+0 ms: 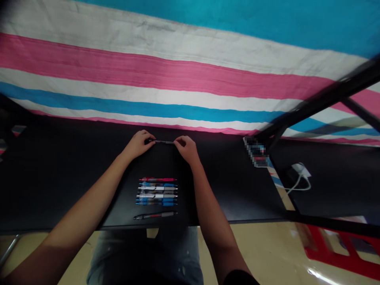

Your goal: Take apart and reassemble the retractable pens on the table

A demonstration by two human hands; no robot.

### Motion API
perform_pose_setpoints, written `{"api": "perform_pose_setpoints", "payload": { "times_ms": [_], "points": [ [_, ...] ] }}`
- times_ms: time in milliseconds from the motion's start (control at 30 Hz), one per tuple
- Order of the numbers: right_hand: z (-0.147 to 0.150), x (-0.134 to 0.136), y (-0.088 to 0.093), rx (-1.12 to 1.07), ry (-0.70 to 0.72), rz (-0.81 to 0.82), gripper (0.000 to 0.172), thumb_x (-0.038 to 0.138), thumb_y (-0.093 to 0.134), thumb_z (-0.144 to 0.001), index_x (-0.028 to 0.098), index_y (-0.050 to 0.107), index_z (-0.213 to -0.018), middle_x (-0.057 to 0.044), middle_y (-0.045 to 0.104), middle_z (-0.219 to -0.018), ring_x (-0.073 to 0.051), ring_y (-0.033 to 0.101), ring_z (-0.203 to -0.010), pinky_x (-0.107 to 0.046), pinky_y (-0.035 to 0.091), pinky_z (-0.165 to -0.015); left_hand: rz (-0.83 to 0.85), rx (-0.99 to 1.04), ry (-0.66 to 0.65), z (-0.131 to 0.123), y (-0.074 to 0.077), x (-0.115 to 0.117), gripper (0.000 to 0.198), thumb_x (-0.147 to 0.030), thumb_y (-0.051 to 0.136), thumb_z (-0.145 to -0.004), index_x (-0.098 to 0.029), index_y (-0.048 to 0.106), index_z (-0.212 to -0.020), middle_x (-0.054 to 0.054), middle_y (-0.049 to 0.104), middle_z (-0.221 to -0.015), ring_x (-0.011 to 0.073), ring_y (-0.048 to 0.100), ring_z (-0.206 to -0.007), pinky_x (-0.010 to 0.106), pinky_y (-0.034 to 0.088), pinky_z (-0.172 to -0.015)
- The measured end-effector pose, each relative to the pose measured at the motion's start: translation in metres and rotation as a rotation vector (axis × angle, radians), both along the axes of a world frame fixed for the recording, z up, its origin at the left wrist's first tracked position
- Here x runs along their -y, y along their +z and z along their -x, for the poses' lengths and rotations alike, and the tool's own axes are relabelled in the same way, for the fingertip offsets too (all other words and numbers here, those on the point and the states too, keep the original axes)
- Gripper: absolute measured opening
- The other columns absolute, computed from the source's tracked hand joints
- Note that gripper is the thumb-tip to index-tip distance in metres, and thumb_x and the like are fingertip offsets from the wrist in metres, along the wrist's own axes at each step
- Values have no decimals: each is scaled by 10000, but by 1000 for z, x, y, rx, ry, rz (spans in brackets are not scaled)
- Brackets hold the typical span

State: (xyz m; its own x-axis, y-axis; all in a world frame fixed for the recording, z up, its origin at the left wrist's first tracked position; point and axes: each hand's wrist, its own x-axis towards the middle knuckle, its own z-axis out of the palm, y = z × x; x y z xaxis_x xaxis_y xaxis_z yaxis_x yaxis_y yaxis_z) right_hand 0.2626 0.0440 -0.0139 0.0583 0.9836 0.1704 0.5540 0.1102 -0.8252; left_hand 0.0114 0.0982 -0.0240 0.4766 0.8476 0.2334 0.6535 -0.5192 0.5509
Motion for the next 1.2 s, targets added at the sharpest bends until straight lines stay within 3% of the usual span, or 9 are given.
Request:
{"api": "perform_pose_setpoints", "payload": {
  "times_ms": [133, 233, 333, 533, 667, 767, 1000, 1200],
  "points": [
    [5, 31, 27, 48, 434, 341, 153, 333, 719, -832, 192, 763, -872, -37, 708, -836, -191, 644, -782, -311, 491, -730, -2, 0, 10, 0, -2, 0, 165, -257, 650, -913, -194, 734, -1040, 82, 651, -1031, 250, 599, -1015, 398, 469, -961],
    [12, 54, 37, 155, 596, 419, 157, 272, 795, -780, 206, 782, -922, -40, 677, -882, -184, 634, -809, -305, 487, -750, 1, -1, 20, -1, -4, -1, 163, -256, 652, -910, -199, 734, -1039, 80, 655, -1029, 252, 598, -1010, 399, 467, -957],
    [16, 68, 36, 241, 595, 385, 166, 202, 809, -772, 223, 789, -935, -49, 625, -961, -184, 615, -868, -312, 480, -800, 8, -1, 13, -2, -3, 0, 168, -247, 654, -906, -191, 737, -1041, 84, 659, -1034, 253, 601, -1008, 400, 462, -952],
    [15, 79, 29, 194, 519, 342, 61, 201, 718, -875, 204, 768, -911, -45, 591, -978, -163, 602, -855, -306, 480, -808, 62, -12, -21, -2, 3, 1, 158, -242, 652, -899, -208, 749, -1019, 78, 672, -1046, 243, 610, -988, 388, 452, -923],
    [16, 89, 26, 185, 514, 317, 149, 239, 772, -842, 212, 756, -987, -48, 563, -1033, -170, 597, -889, -313, 487, -825, 83, -46, -39, -1, 6, 1, 151, -264, 661, -894, -226, 749, -1011, 65, 686, -1027, 236, 618, -984, 379, 439, -912],
    [19, 94, 23, 201, 492, 252, 123, 204, 711, -882, 216, 754, -996, -51, 544, -1045, -166, 588, -893, -318, 487, -842, 89, -59, -54, -2, 6, 1, 155, -269, 652, -897, -229, 751, -1009, 64, 697, -1032, 238, 616, -1008, 374, 431, -912],
    [24, 97, 19, 229, 473, 138, 125, 169, 669, -888, 188, 715, -1003, -73, 574, -1064, -185, 589, -939, -345, 491, -891, 94, -68, -45, -3, 6, 1, 172, -277, 641, -899, -218, 752, -1015, 72, 693, -1057, 242, 616, -1012, 394, 427, -940],
    [30, 88, 12, 277, 548, 39, 99, 104, 623, -862, 179, 661, -913, -107, 600, -1091, -231, 569, -1041, -394, 473, -959, 70, -23, -39, -2, 4, 2, 145, -262, 664, -883, -217, 739, -999, 62, 683, -1030, 237, 632, -995, 396, 437, -936]
  ]
}}
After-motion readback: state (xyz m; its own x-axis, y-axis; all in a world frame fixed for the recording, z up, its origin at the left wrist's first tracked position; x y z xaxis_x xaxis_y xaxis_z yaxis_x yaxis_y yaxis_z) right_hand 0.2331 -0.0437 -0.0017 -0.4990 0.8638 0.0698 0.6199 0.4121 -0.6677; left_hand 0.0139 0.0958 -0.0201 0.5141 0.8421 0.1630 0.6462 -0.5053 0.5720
